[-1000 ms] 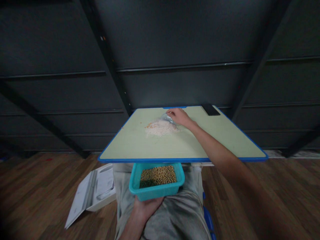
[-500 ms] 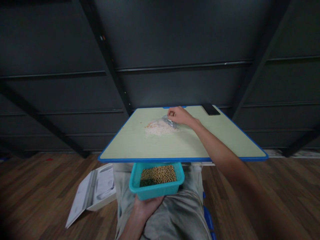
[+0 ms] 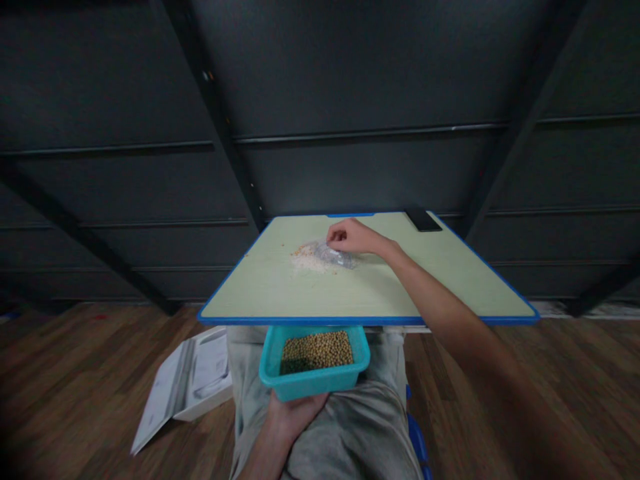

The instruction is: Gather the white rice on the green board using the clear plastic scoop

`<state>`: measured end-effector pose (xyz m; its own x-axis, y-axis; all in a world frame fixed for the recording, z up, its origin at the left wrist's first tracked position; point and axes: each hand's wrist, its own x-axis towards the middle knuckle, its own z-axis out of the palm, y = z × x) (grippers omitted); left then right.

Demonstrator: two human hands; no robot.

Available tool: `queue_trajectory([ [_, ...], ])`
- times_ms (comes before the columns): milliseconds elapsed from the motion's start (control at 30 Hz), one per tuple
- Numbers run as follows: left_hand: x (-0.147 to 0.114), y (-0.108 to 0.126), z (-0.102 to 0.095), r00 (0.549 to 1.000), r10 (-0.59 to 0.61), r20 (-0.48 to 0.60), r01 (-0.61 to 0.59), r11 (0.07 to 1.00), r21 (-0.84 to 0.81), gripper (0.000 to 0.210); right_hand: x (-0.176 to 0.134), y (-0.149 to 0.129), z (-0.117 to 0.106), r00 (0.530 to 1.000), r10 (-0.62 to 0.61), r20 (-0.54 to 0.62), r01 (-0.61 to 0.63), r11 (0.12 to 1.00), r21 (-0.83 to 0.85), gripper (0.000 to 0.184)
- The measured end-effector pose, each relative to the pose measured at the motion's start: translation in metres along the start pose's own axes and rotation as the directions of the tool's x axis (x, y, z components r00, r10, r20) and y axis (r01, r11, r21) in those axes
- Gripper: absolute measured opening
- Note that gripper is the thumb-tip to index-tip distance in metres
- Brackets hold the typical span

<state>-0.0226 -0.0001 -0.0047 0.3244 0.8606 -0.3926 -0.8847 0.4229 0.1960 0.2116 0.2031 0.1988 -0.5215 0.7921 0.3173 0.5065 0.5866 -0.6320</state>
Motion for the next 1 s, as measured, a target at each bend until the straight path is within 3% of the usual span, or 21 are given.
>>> queue_trajectory([
  [233,-0.001,0.001,0.002,1.000,-0.028,-0.001,0.028,0.999,-0.023,0.045,-0.001,-0.016,0.022,0.982,-0.101,0.158,0.099,0.995,0.021,0.017],
  [433,0.001,0.000,-0.002,0.999,-0.024,-0.039,0.023,0.999,-0.040,0.043,-0.003,-0.029,0.039,0.967,-0.141,0.213,0.127,0.989,0.075,0.018],
  [533,0.000,0.000,0.000,0.999,-0.033,0.005,0.033,0.998,-0.059,0.044,-0.005,-0.039,0.050,0.952,-0.179,0.248,0.151,0.980,0.129,0.019],
  [767,-0.004,0.005,0.007,0.993,0.095,0.065,-0.092,0.995,-0.047,0.046,-0.013,-0.060,0.067,0.906,-0.197,0.375,0.123,0.969,0.214,0.021],
  [900,-0.004,0.006,0.007,0.989,0.083,0.119,-0.076,0.995,-0.065,0.047,-0.013,-0.062,0.068,0.904,-0.215,0.369,0.129,0.962,0.242,0.022],
  [1000,-0.003,0.003,0.004,0.994,0.051,0.095,-0.047,0.998,-0.045,0.046,-0.009,-0.058,0.066,0.935,-0.215,0.282,0.165,0.968,0.191,0.021],
])
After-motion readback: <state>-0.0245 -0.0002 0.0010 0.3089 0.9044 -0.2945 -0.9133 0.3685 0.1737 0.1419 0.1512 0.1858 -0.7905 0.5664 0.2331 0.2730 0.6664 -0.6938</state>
